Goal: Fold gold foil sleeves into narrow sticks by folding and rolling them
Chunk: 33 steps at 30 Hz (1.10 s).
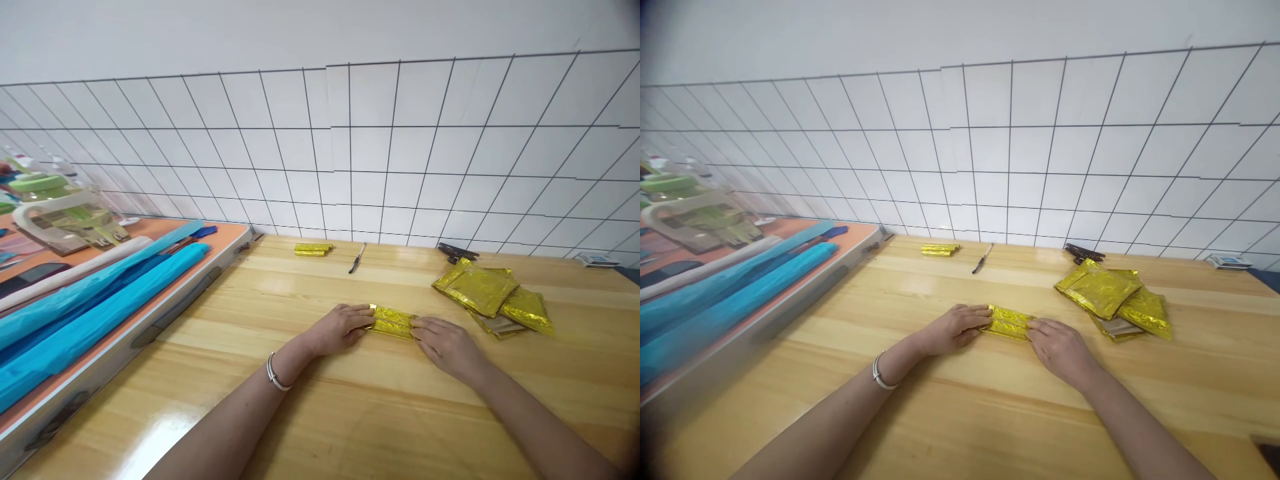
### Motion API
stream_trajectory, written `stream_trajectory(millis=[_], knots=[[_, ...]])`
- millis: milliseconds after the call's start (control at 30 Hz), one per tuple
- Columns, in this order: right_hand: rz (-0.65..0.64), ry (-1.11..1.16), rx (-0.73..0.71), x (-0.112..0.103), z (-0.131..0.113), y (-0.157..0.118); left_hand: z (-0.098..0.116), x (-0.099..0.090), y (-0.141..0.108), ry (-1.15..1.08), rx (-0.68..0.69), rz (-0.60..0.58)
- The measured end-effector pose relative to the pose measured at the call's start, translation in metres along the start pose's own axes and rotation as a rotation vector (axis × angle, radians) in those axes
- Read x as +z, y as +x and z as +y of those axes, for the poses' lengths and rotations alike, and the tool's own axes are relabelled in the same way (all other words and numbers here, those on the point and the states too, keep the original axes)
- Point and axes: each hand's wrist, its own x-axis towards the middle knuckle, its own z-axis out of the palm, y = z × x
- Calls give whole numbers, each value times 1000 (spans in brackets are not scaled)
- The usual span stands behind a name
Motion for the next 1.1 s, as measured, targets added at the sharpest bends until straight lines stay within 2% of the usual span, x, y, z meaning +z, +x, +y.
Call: stream_trajectory(millis=[200,367,533,700,867,1100], knots=[[-59,19,40,-3,5,-3,11,-3,6,54,-9,-15],[-40,54,96,-1,2,-3,12,6,5,106,-54,18],[-47,83,104,2,2,-7,7,15,2,141,-8,40],[-46,68,119,-1,-7,-8,0,20,1,60,-12,80],[-44,41,210,-6,-17,-7,-1,21,-1,-45,-32,117],[20,142,270,3,-12,-14,1,20,0,-81,-41,123]])
